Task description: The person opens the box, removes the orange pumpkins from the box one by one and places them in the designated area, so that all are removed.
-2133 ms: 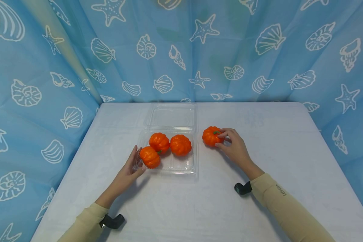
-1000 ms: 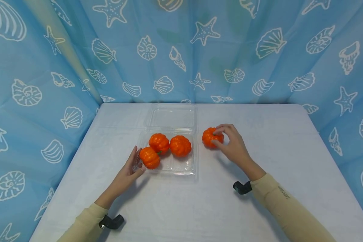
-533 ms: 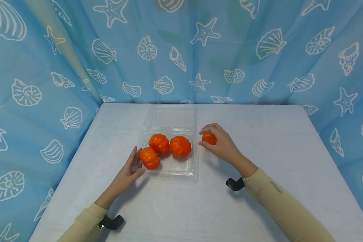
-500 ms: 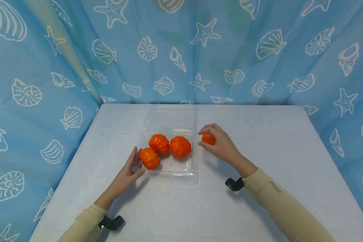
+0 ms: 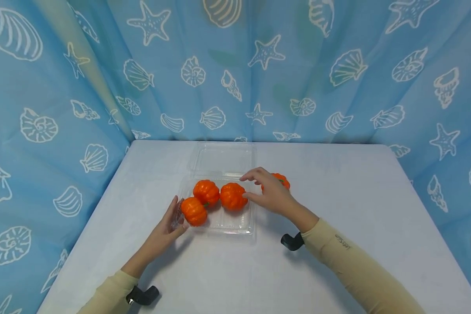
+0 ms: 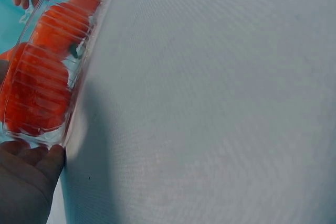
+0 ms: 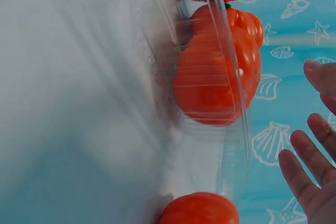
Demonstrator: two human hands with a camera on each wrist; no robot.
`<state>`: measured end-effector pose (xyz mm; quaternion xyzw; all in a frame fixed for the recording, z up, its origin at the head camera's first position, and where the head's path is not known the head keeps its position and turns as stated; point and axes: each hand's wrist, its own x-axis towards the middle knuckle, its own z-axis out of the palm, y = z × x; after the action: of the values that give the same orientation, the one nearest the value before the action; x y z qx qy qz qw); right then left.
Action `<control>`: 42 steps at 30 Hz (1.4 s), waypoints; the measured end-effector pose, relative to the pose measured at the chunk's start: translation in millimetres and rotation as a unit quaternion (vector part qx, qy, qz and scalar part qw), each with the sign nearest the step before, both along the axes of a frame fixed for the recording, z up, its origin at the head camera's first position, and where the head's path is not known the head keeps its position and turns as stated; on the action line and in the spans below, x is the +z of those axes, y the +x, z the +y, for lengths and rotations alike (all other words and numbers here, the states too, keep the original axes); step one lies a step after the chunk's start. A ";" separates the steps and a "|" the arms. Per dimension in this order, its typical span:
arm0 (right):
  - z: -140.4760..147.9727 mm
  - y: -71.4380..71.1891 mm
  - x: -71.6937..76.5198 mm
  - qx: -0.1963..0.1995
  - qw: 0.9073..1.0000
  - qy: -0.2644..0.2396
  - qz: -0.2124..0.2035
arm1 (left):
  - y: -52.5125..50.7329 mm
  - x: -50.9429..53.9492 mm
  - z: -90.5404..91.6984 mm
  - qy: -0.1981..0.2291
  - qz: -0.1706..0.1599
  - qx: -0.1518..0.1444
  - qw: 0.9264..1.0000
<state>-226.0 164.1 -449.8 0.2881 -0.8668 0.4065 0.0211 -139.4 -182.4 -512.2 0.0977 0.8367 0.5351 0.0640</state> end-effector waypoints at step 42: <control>-46.1 -4.3 -8.0 0.078 0.980 0.181 -0.036 | 1.4 1.1 -0.7 0.008 -0.005 0.002 1.000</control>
<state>-230.3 118.0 -457.9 0.3388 -0.9011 0.2536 -0.0947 -138.0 -183.2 -511.0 0.0935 0.8320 0.5428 0.0666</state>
